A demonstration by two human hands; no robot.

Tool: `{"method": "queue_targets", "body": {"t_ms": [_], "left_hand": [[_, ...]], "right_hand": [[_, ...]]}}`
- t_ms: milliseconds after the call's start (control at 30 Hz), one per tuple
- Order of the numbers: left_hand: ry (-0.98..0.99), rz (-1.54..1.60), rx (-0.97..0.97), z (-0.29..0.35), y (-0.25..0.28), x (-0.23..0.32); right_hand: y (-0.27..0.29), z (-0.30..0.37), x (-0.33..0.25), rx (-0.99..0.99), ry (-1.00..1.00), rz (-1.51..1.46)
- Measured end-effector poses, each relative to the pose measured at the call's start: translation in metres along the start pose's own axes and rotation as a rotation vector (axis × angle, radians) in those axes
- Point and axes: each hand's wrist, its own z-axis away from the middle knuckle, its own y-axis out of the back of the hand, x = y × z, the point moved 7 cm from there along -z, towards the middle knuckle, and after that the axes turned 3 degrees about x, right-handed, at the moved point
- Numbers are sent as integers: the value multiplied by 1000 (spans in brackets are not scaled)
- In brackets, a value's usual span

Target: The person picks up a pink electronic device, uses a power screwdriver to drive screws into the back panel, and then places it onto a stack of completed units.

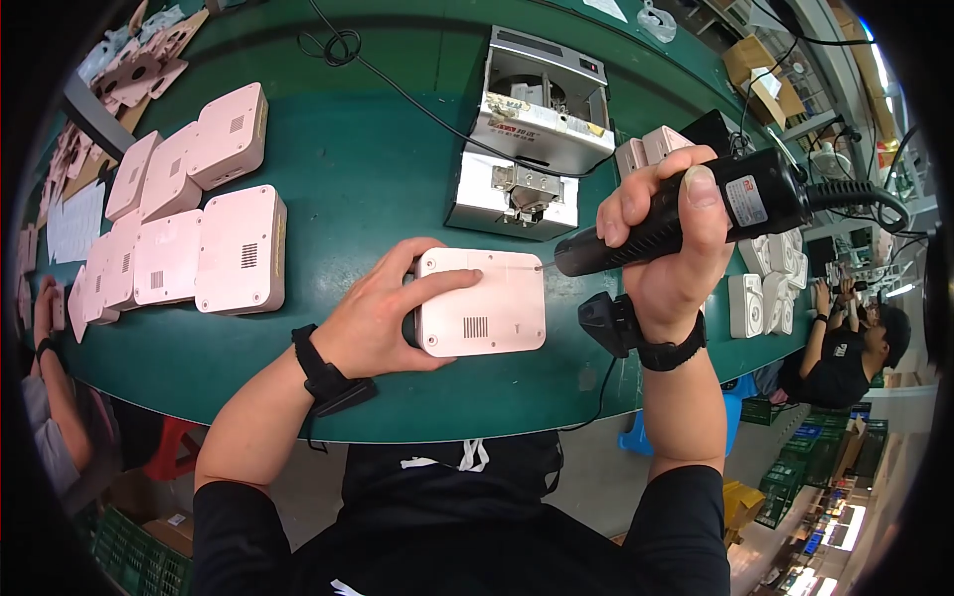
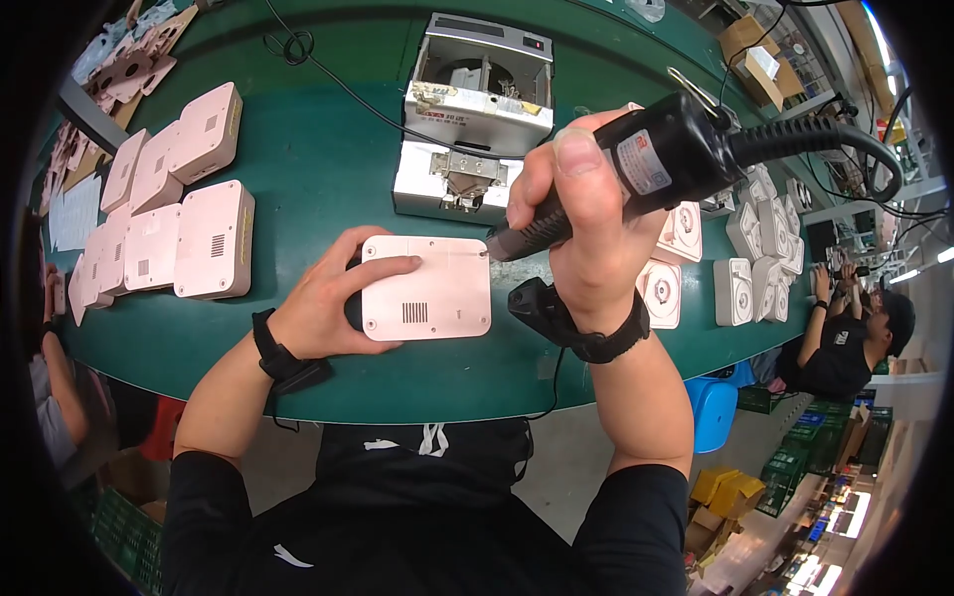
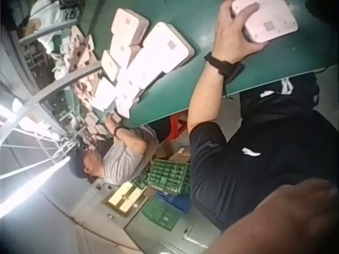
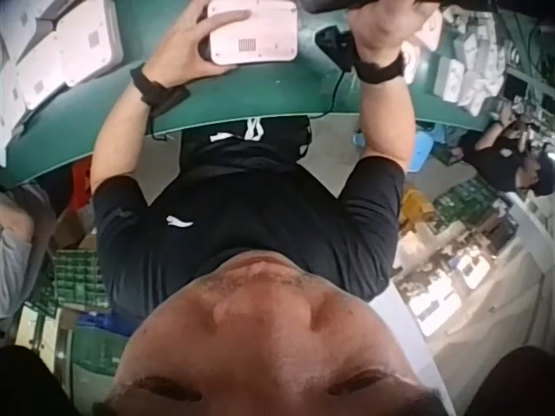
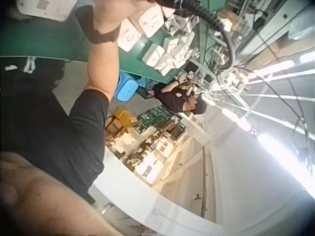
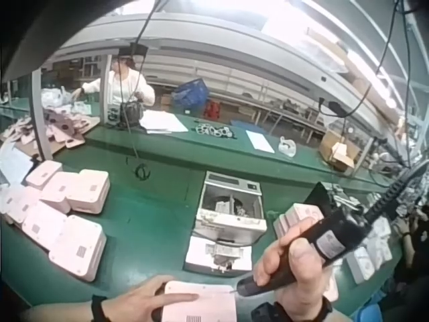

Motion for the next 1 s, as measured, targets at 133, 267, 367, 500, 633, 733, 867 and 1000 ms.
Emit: {"method": "queue_targets", "body": {"t_ms": [133,267,367,500,633,733,867,1000], "left_hand": [[-7,-16,-2,1,1,-1],[-7,-20,-14,0,1,1],[2,-11,-16,2,1,0],[-7,-10,-14,1,0,-2],[-15,-8,-3,5,0,-3],[-20,-12,5,4,3,-4],[-23,-24,-2,5,1,-4],[-32,-15,3,4,1,-4]], "right_hand": [[0,-5,-4,37,-18,-8],[-9,-20,-25,21,11,-85],[-21,-37,-32,8,94,-120],[-27,-50,-17,95,40,-124],[-33,-52,-15,34,37,76],[-34,-37,-16,-25,-15,-85],[-41,-20,-21,-56,-32,-162],[-45,-17,-17,-87,-23,-177]]}}
